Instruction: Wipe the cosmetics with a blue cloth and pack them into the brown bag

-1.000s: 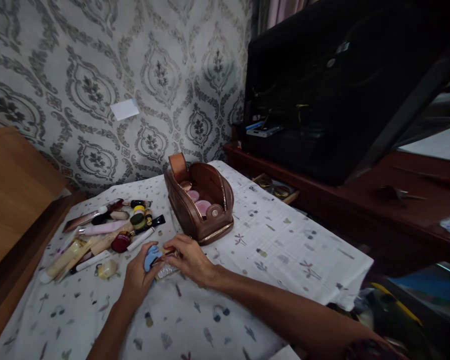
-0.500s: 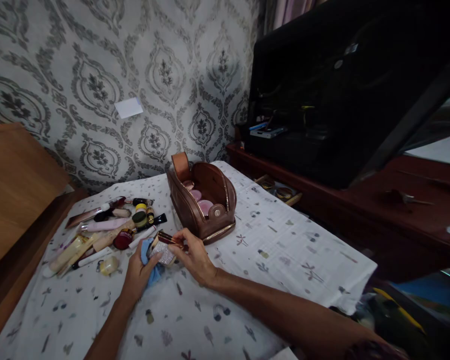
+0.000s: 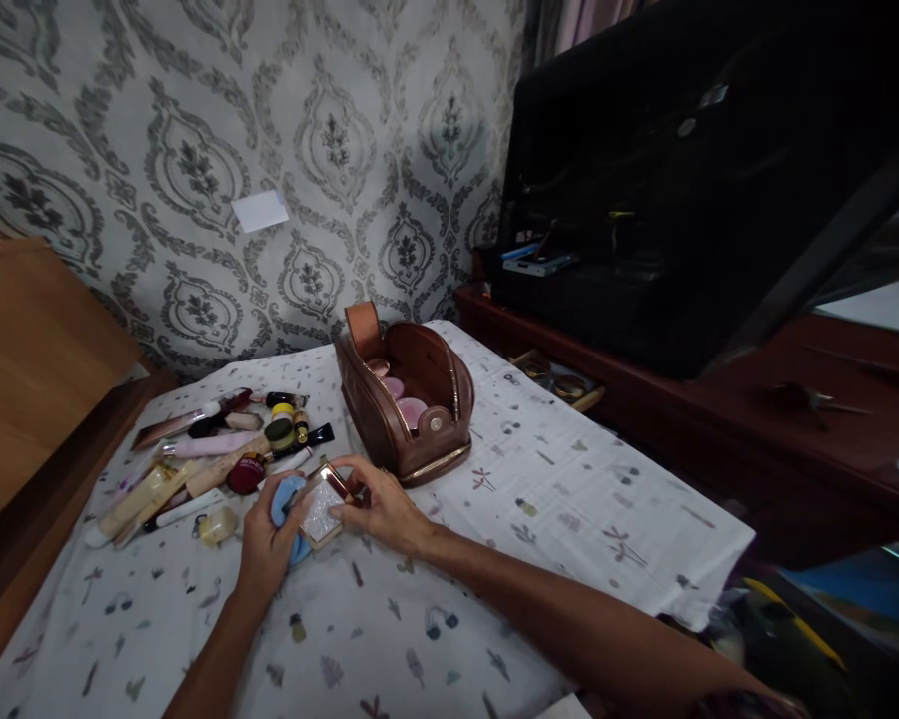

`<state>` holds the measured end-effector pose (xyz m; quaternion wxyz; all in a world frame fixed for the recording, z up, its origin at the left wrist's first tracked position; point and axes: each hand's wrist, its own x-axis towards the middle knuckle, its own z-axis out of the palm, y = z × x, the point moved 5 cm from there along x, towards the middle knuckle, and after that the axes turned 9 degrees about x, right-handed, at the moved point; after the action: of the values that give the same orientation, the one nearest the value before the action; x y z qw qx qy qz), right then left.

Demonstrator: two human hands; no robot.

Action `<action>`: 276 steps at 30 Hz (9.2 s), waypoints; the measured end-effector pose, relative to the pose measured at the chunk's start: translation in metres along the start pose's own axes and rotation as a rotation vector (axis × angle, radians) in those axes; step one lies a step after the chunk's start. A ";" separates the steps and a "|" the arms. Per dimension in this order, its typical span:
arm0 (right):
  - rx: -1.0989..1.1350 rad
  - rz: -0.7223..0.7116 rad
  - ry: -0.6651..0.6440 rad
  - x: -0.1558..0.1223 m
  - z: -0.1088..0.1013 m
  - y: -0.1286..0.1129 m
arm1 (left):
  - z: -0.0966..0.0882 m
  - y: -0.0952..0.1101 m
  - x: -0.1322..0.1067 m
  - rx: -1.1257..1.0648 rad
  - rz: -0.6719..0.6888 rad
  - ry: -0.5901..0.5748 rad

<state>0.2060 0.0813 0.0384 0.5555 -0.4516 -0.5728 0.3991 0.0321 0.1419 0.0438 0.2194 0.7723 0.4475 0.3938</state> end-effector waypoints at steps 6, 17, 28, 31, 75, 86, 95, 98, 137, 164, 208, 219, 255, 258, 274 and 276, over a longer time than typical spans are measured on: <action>-0.011 0.036 0.012 -0.001 0.000 0.003 | 0.000 0.009 -0.002 0.056 0.010 0.011; -0.080 0.019 -0.004 -0.002 0.003 0.010 | 0.007 0.013 -0.004 0.324 0.182 0.042; 0.113 0.047 0.023 0.004 0.006 0.033 | 0.010 0.008 -0.007 0.366 0.340 0.078; 0.225 0.080 0.015 0.005 0.008 0.042 | 0.008 0.013 -0.007 0.391 0.328 0.128; 0.420 0.160 -0.001 0.003 0.011 0.039 | -0.007 0.030 -0.001 0.277 0.434 -0.314; 0.271 0.032 -0.012 0.000 0.009 0.030 | -0.020 -0.009 0.012 -0.195 -0.108 -0.099; -0.046 -0.159 -0.053 -0.003 0.007 0.008 | -0.015 0.001 0.007 -0.412 -0.212 -0.297; -0.123 -0.150 -0.023 -0.003 0.005 0.009 | -0.014 0.005 0.006 -0.365 -0.194 -0.273; 0.353 0.101 -0.092 -0.005 0.019 0.014 | 0.006 0.001 0.001 0.186 0.162 -0.270; -0.096 0.006 -0.204 -0.013 0.023 0.005 | 0.008 0.021 -0.008 0.286 0.300 -0.229; -0.037 -0.001 0.095 -0.008 0.010 0.012 | 0.008 0.002 0.000 -0.122 -0.066 -0.122; 0.328 0.141 0.095 -0.006 0.013 0.015 | 0.009 0.006 -0.004 -0.159 -0.076 -0.143; 0.541 0.110 0.169 -0.004 0.010 0.018 | 0.017 0.020 -0.009 -0.340 -0.103 -0.290; 0.521 0.108 0.162 -0.004 0.010 0.018 | 0.018 0.019 -0.009 -0.332 -0.092 -0.274; 0.453 0.165 -0.119 -0.002 0.017 0.021 | -0.001 0.001 0.001 -0.303 -0.185 0.019; 0.464 0.172 -0.163 -0.003 0.019 0.020 | -0.002 0.002 0.000 -0.323 -0.194 0.030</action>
<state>0.1886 0.0846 0.0175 0.5601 -0.3257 -0.4683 0.6008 0.0315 0.1408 0.0467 0.3709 0.6741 0.4542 0.4492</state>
